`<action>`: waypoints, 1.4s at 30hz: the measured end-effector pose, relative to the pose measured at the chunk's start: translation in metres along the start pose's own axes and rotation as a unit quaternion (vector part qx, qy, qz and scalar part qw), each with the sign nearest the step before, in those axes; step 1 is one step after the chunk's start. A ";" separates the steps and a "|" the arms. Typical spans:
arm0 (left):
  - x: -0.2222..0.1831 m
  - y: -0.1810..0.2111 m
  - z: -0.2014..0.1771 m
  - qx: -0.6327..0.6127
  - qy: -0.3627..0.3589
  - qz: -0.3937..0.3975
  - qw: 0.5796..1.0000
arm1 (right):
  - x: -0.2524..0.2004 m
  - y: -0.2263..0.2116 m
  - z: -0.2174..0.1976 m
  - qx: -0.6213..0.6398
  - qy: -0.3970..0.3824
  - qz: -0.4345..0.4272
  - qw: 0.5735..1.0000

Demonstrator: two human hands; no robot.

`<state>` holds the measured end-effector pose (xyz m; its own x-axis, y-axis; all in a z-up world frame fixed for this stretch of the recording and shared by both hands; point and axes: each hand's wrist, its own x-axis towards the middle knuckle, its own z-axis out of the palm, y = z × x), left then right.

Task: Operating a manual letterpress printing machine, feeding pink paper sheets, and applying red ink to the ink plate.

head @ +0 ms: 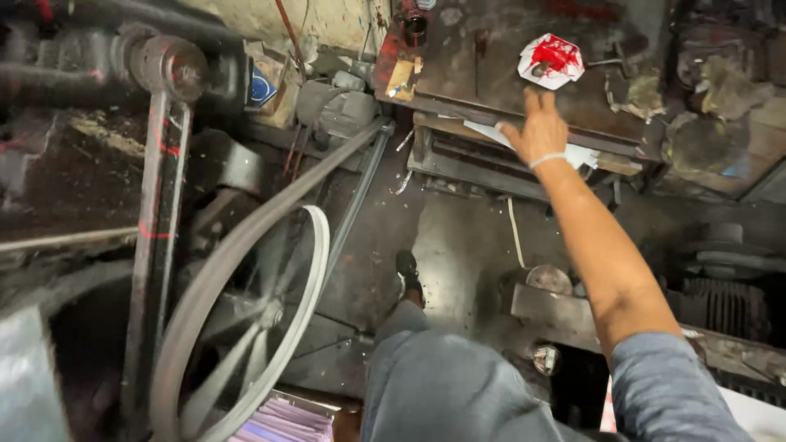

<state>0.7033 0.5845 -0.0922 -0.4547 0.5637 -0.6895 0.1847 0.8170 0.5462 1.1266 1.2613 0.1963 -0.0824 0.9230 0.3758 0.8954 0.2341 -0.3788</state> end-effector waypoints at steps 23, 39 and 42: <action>0.268 0.288 -0.012 0.400 0.094 0.180 0.894 | 0.167 0.218 0.059 -0.242 -0.091 -0.053 0.964; 0.214 0.317 0.042 0.086 0.021 0.049 0.995 | 0.129 0.244 0.023 0.067 0.056 0.053 0.995; 0.216 0.326 0.043 0.056 -0.002 -0.010 0.998 | 0.117 0.240 0.028 0.111 0.078 0.096 0.986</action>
<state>0.7028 0.9777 -0.0834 -0.4557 0.5481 -0.7014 0.2721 0.8360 0.4765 1.3197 1.4340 0.1255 0.1637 0.9028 0.3976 0.7684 0.1361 -0.6253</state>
